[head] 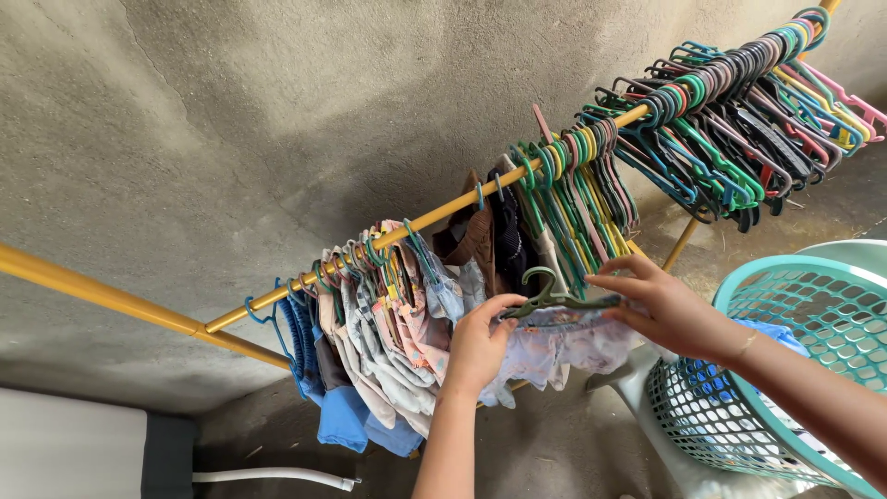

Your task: The person takes clothes from a laundry basket and hangs them on a clothes rack using hangers. They repeatedly pick up garments, place them on hangers, and hang them on the rack.

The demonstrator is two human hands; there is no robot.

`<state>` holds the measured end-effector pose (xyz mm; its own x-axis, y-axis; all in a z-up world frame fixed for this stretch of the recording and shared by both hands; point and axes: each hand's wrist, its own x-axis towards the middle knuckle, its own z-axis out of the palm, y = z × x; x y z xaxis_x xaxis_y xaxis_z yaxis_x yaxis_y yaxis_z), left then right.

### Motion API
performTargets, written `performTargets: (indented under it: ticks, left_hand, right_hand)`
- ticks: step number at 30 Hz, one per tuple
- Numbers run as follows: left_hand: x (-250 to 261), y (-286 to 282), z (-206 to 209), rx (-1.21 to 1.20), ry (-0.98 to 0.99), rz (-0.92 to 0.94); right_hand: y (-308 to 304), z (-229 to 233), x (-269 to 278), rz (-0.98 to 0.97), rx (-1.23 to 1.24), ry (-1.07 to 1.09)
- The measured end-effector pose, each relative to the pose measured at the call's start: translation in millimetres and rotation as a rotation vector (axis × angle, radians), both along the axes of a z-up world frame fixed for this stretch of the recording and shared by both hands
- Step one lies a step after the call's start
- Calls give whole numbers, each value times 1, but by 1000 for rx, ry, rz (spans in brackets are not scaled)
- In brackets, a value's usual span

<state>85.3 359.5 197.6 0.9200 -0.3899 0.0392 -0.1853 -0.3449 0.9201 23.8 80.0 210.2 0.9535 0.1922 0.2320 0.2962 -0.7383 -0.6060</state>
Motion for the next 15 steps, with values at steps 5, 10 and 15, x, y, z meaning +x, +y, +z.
performTargets:
  ticks: [5, 10, 15]
  left_hand:
    - [35, -4, -43, 43, -251, 181]
    - [95, 7, -101, 540, -150, 363]
    - [118, 31, -115, 535, 104, 412]
  right_hand:
    - [4, 3, 2, -26, 35, 446]
    - [29, 6, 5, -125, 223, 495]
    - [60, 16, 23, -164, 457, 504]
